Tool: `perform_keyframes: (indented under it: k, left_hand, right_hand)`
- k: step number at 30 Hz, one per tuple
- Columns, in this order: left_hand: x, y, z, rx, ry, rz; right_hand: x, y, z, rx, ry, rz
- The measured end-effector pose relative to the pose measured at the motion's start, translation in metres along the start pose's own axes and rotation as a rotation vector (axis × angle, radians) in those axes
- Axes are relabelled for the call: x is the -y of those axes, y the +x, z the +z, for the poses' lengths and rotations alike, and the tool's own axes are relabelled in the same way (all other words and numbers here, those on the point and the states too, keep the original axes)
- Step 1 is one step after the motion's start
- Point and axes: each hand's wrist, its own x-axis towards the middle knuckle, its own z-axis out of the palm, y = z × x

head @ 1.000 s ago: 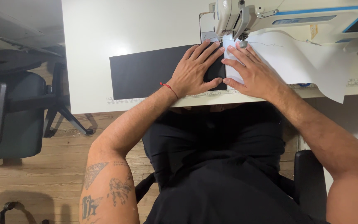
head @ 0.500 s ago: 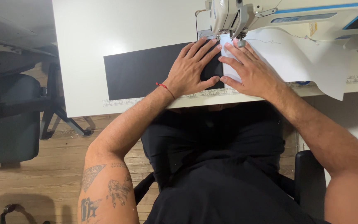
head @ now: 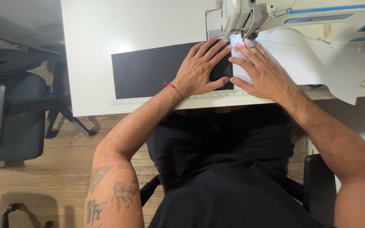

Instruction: Aligning a paper template on a piece of leather and cutting it to shape with scissors

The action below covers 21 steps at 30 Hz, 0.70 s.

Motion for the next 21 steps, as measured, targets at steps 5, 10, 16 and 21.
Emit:
perform_keyframes:
  k: [5,10,16,21]
  left_hand:
    - [-0.0014,-0.0008,-0.0026,0.022,0.001,-0.005]
    - [-0.0007,-0.0003,-0.0025,0.015,-0.012,-0.005]
    - [-0.0018,-0.0019,-0.0027,0.002,-0.007,-0.015]
    - [-0.0029,-0.0006,-0.0051,0.006,0.000,-0.012]
  right_hand:
    - [0.0000,-0.0008,-0.0010,0.013,-0.004,0.000]
    - [-0.0004,-0.0006,-0.0010,0.000,-0.020,-0.015]
    - [-0.0001,-0.0007,0.0007,0.000,0.002,-0.005]
    - [-0.0004,0.0000,-0.0012,0.016,0.009,0.000]
